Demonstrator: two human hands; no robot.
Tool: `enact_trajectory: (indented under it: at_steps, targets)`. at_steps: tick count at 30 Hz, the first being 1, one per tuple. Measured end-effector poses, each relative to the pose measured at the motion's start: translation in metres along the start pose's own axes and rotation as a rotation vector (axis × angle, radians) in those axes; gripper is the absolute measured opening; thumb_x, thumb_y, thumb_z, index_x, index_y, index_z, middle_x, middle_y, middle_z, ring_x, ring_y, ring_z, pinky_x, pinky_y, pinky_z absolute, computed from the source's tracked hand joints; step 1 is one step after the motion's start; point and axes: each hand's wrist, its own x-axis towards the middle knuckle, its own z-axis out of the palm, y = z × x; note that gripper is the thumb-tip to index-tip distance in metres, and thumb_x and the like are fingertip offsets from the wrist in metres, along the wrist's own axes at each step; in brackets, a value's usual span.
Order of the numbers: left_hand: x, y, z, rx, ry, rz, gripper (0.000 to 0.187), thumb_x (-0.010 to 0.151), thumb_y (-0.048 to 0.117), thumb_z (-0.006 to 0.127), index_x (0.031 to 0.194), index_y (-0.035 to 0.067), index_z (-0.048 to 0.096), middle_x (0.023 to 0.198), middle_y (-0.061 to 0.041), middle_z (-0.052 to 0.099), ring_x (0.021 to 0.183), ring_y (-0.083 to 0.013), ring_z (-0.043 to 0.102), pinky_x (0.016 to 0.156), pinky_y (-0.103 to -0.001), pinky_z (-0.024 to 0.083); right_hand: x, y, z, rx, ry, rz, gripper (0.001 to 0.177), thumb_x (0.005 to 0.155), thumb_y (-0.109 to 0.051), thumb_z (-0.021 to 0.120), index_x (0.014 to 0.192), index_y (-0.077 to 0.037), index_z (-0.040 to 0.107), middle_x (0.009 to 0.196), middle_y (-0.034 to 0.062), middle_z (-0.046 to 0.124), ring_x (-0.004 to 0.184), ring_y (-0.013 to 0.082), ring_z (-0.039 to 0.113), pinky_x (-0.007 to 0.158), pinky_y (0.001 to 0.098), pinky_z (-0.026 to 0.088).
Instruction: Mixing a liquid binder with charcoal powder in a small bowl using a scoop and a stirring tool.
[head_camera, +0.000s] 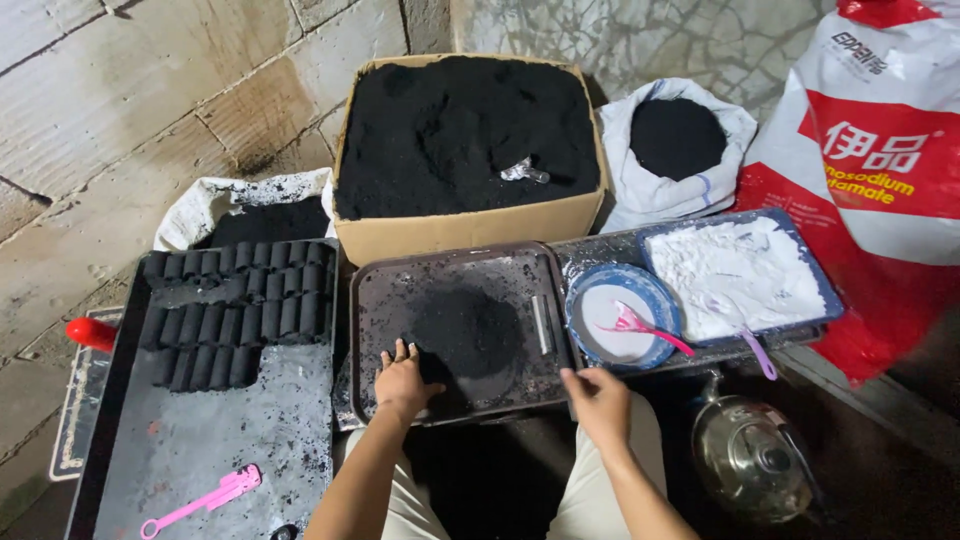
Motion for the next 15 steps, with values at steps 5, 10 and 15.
enact_trajectory:
  at_steps: [5, 10, 15]
  targets:
    - [0.009, -0.005, 0.01, 0.024, 0.034, 0.043, 0.104, 0.079, 0.065, 0.081, 0.159, 0.011, 0.041, 0.168, -0.013, 0.035, 0.15, -0.0422, 0.039, 0.116, -0.052, 0.045, 0.034, 0.07, -0.027, 0.073, 0.133, 0.078, 0.025, 0.082, -0.032, 0.087, 0.093, -0.01, 0.081, 0.087, 0.0142, 0.078, 0.086, 0.0276, 0.073, 0.073, 0.0369, 0.057]
    - [0.016, -0.01, 0.019, -0.032, 0.094, 0.072, 0.084, 0.086, 0.054, 0.078, 0.151, 0.006, 0.052, 0.163, -0.017, 0.043, 0.143, -0.0472, 0.046, 0.113, -0.052, 0.048, 0.06, 0.105, -0.053, 0.233, 0.216, 0.251, 0.026, 0.085, -0.032, 0.082, 0.092, -0.009, 0.075, 0.061, 0.0102, 0.064, 0.044, 0.0226, 0.059, 0.036, 0.0309, 0.047]
    - [-0.014, 0.01, 0.005, -0.234, 0.358, 0.005, 0.02, 0.094, 0.034, 0.072, 0.106, 0.021, 0.082, 0.133, 0.001, 0.072, 0.124, -0.0331, 0.068, 0.097, -0.043, 0.061, 0.076, 0.111, -0.075, 0.518, 0.088, 0.431, 0.052, 0.096, -0.034, 0.077, 0.127, 0.002, 0.057, 0.099, 0.0289, 0.067, 0.074, 0.0407, 0.073, 0.063, 0.05, 0.062]
